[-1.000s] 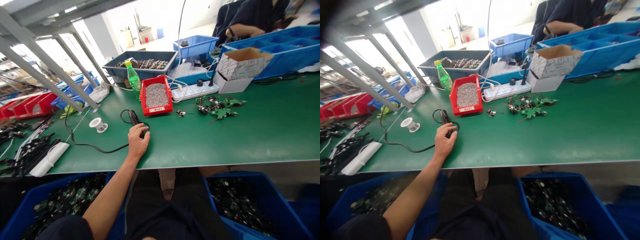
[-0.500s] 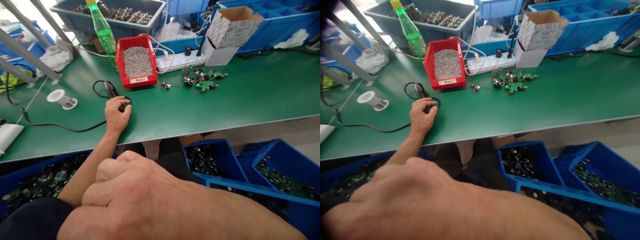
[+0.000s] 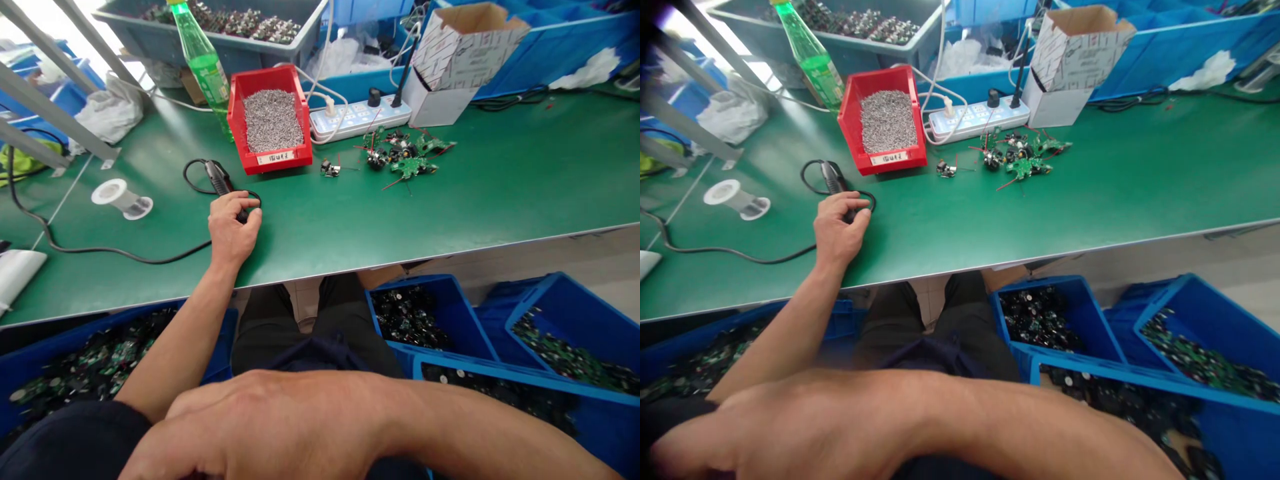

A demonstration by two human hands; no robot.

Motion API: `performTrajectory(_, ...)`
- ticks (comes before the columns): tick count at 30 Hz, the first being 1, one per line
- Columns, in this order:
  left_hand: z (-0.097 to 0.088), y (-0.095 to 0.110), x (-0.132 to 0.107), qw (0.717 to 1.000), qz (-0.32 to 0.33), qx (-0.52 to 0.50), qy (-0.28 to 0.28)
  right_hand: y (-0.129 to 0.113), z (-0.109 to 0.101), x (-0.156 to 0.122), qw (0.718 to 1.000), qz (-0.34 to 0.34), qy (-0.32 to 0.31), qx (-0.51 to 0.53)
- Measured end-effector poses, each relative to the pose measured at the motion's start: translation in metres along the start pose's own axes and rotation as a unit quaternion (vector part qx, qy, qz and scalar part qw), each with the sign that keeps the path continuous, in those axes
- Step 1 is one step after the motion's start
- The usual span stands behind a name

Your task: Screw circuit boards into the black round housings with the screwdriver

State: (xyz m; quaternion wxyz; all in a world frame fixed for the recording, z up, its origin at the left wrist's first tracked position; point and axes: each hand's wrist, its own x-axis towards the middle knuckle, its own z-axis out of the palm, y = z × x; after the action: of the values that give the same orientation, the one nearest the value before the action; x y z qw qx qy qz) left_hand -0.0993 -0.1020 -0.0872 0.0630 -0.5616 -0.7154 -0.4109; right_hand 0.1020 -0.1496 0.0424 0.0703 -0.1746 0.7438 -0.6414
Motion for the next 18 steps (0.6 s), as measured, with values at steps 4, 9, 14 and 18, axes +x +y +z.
performTrajectory(4, -0.002, 0.0, -0.001, 1.0, -0.01, 0.003, -0.004, 0.011, 0.018, -0.021, 0.967, -0.068, 0.231, 0.081)
performTrajectory(9, -0.002, -0.001, 0.0, 1.0, -0.001, -0.003, -0.005, 0.021, 0.034, -0.055, 0.795, -0.065, 0.593, 0.108)
performTrajectory(14, 0.002, 0.002, 0.001, 1.0, 0.007, -0.023, -0.002, 0.025, 0.056, -0.06, 0.846, -0.036, 0.529, -0.06)
performTrajectory(18, -0.018, 0.016, -0.002, 0.996, -0.024, -0.084, 0.0, 0.041, 0.075, -0.076, 0.936, 0.06, 0.303, -0.169)
